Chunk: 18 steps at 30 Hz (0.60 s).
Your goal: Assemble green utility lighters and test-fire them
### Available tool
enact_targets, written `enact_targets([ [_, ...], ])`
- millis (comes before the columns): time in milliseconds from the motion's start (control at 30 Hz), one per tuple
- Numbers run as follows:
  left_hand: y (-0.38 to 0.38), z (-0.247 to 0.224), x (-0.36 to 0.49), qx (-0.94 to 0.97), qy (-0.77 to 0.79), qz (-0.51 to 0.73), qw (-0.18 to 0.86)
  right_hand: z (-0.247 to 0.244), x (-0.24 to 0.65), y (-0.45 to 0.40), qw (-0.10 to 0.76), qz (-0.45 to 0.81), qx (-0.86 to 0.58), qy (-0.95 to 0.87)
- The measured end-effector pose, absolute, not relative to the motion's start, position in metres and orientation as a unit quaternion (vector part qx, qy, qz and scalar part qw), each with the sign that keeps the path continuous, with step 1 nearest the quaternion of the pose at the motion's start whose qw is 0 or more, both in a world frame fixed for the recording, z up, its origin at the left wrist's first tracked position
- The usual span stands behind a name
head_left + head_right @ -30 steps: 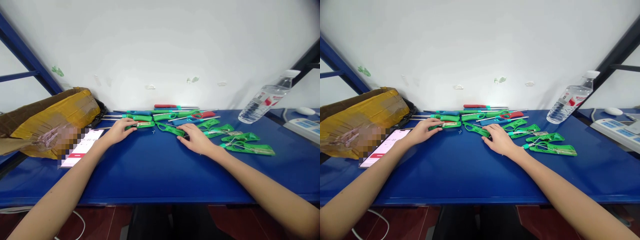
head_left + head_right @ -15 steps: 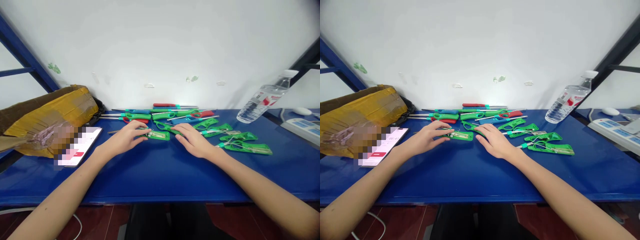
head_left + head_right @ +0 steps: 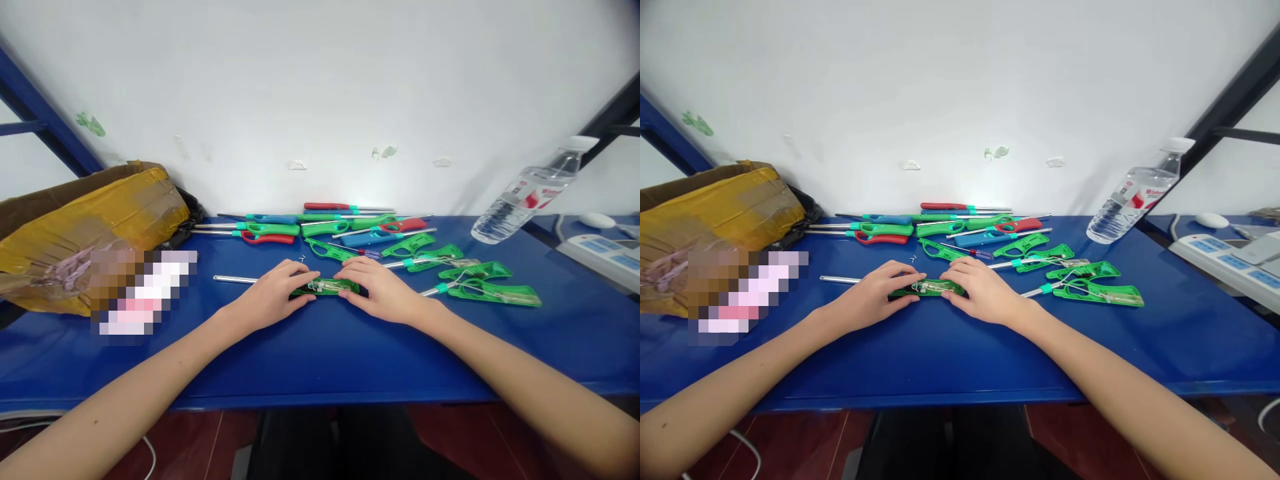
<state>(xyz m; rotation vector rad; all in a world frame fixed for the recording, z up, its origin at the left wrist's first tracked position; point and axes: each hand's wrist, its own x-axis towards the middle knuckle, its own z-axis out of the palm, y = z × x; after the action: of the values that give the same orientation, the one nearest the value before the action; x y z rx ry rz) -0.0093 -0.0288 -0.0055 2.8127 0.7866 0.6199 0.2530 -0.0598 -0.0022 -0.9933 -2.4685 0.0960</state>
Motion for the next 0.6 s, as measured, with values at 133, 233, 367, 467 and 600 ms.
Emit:
enact_targets([
  [133,-0.027,-0.005,-0.012,0.937,0.276,0.2,0.076,-0.003,0.252,-0.059,0.247,0.031,-0.372,-0.894],
  [233,-0.025,-0.005,-0.014,0.94,0.272,0.188,0.079,-0.004,0.253,-0.058,0.251,0.034,-0.377,-0.891],
  [367,-0.022,-0.003,-0.017,0.946,0.262,0.178,0.073,-0.004,0.253,-0.055,0.268,0.028,-0.382,-0.884],
  [467,-0.02,0.0,-0.019,0.949,0.258,0.171,0.063,-0.004,0.253,-0.055,0.282,0.006,-0.393,-0.875],
  [600,-0.014,0.004,-0.022,0.947,0.273,0.162,0.053,-0.003,0.253,-0.056,0.284,0.003,-0.385,-0.878],
])
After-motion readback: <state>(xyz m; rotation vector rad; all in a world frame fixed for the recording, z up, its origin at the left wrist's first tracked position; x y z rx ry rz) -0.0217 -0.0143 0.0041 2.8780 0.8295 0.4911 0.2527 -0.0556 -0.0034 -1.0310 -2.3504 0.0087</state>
